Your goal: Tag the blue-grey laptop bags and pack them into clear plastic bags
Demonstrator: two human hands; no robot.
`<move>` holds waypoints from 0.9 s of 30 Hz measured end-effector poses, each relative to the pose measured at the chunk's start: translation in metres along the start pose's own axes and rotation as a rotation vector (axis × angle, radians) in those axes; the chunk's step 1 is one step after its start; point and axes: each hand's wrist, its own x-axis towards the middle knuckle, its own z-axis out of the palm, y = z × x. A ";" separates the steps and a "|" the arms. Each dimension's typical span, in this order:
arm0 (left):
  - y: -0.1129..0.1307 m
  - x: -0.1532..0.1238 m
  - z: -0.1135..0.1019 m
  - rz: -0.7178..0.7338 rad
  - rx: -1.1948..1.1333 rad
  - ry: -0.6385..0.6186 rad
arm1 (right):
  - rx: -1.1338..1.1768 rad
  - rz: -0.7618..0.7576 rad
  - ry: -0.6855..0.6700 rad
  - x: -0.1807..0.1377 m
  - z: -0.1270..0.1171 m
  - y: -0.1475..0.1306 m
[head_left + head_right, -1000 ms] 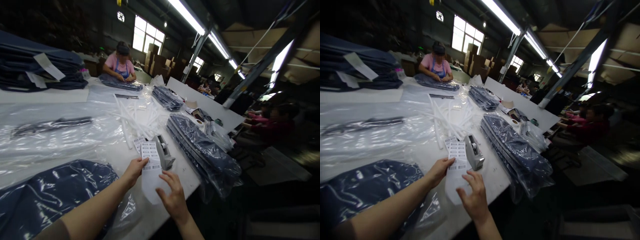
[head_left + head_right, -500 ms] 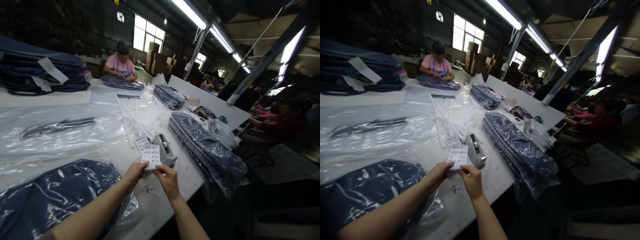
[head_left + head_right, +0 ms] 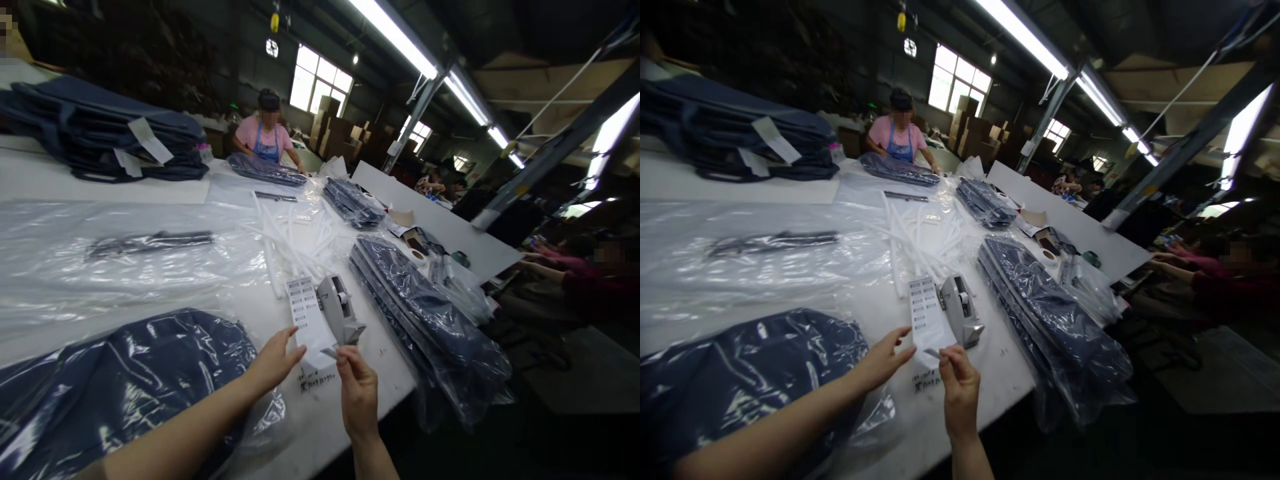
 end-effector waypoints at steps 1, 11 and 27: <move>-0.003 -0.016 -0.007 0.106 0.115 -0.051 | 0.040 0.089 -0.023 -0.003 0.005 -0.001; -0.031 -0.200 -0.114 0.667 0.887 -0.130 | 0.288 0.579 -0.610 -0.033 0.163 -0.034; -0.067 -0.301 -0.286 0.464 1.158 0.568 | -0.094 0.585 -1.100 -0.113 0.356 -0.043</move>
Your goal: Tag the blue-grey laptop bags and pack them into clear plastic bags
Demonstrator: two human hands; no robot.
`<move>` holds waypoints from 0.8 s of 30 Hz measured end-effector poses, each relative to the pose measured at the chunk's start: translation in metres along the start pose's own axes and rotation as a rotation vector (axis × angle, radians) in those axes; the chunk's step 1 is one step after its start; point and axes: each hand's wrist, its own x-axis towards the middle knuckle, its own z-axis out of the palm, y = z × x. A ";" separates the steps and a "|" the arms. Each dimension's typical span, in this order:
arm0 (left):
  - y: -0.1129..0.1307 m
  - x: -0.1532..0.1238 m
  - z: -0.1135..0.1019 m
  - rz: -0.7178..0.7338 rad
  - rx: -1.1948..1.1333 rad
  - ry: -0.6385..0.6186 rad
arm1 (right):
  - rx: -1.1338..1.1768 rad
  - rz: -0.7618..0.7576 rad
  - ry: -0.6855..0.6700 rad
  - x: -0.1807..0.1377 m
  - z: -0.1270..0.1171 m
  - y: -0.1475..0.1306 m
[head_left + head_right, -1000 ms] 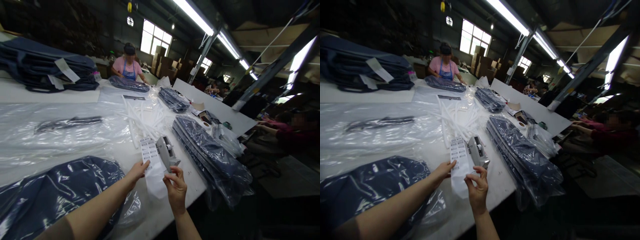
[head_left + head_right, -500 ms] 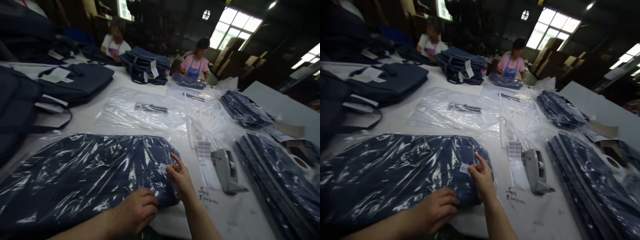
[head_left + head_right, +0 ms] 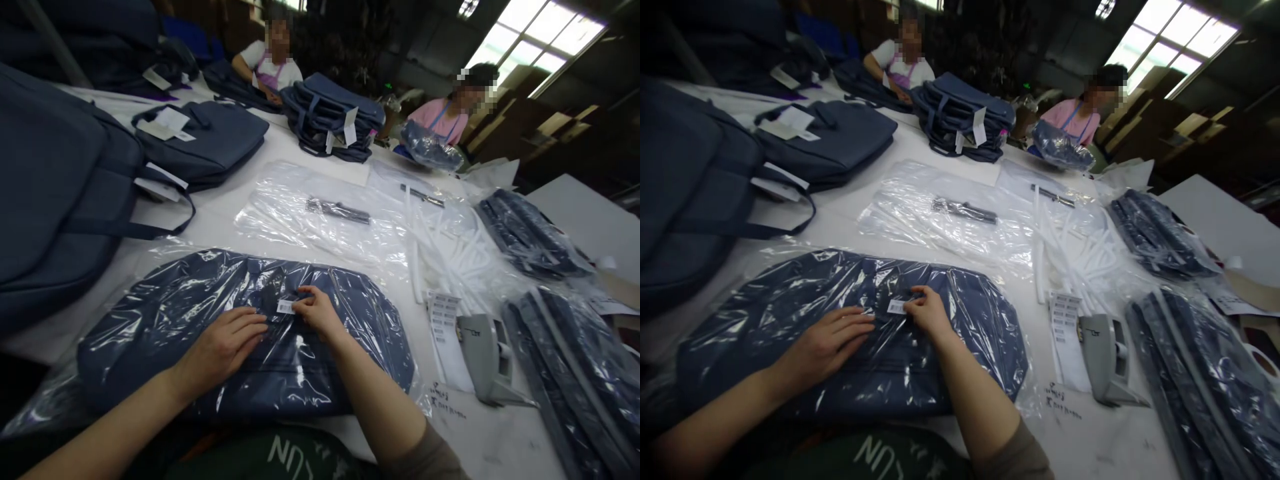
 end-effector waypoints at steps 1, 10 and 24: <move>-0.003 0.003 0.000 0.009 -0.002 0.005 | -0.024 -0.001 0.010 0.002 0.001 0.002; -0.037 0.028 0.033 0.133 0.054 -0.282 | -0.253 -0.006 0.051 0.017 0.004 0.011; -0.053 0.017 0.040 0.152 0.122 -0.264 | -0.984 -0.595 0.048 -0.058 0.000 0.021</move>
